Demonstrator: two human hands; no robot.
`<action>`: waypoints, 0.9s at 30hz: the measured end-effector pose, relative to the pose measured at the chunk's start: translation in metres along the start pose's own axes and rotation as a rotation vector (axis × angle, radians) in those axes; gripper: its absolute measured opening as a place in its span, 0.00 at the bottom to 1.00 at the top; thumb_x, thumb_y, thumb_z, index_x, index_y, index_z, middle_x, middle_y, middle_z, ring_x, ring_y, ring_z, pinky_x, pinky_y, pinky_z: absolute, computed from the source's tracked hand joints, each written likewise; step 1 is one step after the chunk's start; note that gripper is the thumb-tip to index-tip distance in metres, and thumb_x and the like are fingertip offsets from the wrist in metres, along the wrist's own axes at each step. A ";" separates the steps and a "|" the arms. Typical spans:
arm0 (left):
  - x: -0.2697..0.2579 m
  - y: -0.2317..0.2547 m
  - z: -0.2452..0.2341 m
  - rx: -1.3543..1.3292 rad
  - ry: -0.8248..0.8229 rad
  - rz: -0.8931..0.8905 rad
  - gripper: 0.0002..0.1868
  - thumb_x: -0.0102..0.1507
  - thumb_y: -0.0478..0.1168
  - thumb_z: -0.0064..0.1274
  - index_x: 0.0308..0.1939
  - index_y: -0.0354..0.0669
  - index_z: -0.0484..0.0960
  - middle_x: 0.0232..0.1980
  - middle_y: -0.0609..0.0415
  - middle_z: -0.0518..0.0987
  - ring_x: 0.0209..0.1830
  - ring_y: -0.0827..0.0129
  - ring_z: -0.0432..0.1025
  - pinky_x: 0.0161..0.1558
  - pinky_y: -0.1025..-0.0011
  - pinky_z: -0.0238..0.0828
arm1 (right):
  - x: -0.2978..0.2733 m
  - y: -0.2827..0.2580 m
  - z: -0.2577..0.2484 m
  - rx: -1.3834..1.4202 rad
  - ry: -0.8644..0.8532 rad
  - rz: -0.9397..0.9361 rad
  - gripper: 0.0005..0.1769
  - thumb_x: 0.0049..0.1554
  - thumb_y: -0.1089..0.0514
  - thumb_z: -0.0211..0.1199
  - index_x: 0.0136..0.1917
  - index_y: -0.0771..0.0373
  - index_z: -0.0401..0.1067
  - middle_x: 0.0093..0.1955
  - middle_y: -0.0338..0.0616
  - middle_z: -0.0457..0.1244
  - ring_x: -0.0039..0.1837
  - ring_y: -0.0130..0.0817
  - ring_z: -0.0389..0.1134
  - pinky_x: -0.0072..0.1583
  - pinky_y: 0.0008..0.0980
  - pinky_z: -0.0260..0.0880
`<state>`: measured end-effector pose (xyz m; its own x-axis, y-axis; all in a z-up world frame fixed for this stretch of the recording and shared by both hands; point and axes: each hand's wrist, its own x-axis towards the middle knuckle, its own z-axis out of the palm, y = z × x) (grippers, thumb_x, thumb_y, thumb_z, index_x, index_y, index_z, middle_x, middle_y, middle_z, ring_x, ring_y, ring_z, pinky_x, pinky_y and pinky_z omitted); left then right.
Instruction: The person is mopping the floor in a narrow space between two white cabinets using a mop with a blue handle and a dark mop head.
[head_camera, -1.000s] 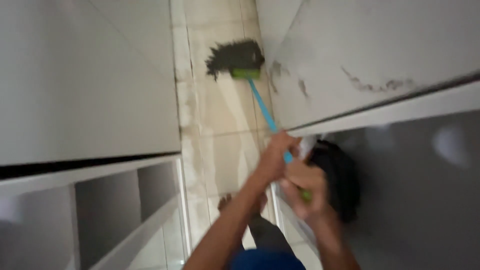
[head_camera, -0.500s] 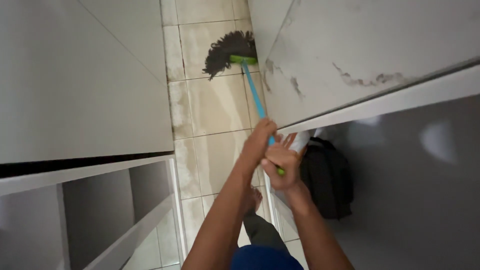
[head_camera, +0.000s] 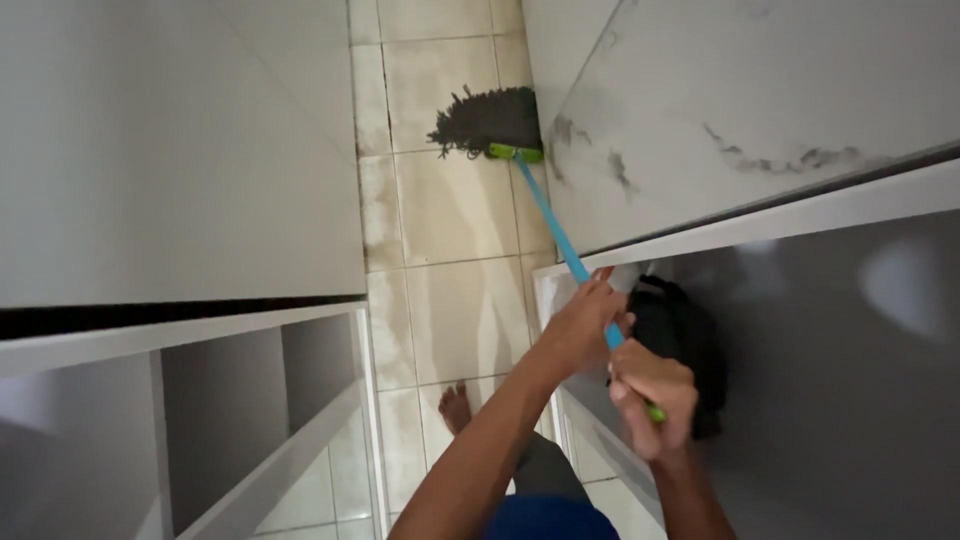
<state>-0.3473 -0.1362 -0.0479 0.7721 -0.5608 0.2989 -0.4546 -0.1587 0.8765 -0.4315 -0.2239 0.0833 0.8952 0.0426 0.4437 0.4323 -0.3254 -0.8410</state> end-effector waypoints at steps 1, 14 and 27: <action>0.004 -0.008 -0.004 -0.002 0.034 0.035 0.07 0.54 0.32 0.58 0.34 0.43 0.77 0.58 0.36 0.73 0.65 0.36 0.65 0.62 0.53 0.65 | 0.001 0.005 0.001 -0.040 -0.014 0.016 0.09 0.53 0.67 0.55 0.31 0.70 0.65 0.31 0.49 0.59 0.33 0.38 0.62 0.39 0.32 0.61; -0.017 0.006 -0.086 0.193 -0.115 -0.276 0.09 0.51 0.43 0.59 0.27 0.44 0.78 0.39 0.50 0.77 0.44 0.50 0.74 0.37 0.55 0.70 | 0.033 -0.021 0.065 0.062 -0.086 -0.009 0.13 0.51 0.69 0.56 0.27 0.70 0.59 0.27 0.48 0.53 0.31 0.41 0.54 0.39 0.38 0.54; -0.069 0.000 -0.186 0.129 0.184 -0.286 0.07 0.54 0.42 0.57 0.26 0.44 0.81 0.34 0.51 0.79 0.36 0.54 0.77 0.37 0.61 0.72 | 0.062 -0.053 0.154 0.204 -0.136 -0.013 0.15 0.54 0.60 0.56 0.30 0.69 0.59 0.30 0.47 0.54 0.34 0.37 0.58 0.40 0.36 0.55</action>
<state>-0.3183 0.0536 0.0017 0.9377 -0.3255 0.1218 -0.2520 -0.3954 0.8833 -0.3825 -0.0580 0.1076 0.8897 0.1769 0.4208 0.4446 -0.1269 -0.8867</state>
